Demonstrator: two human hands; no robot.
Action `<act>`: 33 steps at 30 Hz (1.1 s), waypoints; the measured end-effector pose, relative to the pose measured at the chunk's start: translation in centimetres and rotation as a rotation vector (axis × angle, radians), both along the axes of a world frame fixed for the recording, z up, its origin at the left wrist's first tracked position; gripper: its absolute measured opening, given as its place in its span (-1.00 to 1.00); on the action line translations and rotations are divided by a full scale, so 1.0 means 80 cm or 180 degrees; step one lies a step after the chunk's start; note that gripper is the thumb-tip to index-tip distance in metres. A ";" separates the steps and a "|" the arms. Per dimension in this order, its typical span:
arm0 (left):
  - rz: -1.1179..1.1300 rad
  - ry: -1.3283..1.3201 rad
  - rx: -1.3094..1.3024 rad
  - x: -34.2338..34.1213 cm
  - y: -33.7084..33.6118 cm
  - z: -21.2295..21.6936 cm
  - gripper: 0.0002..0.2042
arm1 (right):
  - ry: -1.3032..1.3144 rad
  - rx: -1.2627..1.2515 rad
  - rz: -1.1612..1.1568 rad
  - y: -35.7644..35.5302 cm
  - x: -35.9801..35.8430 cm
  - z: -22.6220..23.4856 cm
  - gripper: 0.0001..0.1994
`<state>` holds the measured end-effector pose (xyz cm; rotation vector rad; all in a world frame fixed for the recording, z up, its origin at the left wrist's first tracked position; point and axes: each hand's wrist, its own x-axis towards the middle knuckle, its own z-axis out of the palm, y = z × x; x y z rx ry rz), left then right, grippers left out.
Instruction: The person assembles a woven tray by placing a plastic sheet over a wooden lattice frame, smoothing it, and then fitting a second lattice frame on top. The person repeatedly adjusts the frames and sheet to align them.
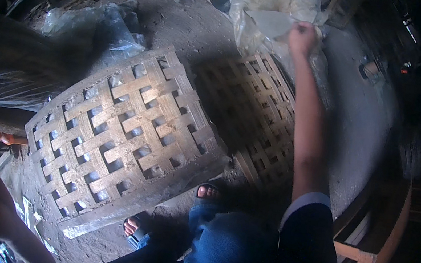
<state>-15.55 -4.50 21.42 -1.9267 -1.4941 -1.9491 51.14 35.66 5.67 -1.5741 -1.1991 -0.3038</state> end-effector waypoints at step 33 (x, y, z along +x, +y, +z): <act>-0.1295 0.1092 -0.2342 0.143 0.201 -0.145 -0.21 | -0.2207 -0.0107 0.2036 -0.122 -0.260 0.313 -0.87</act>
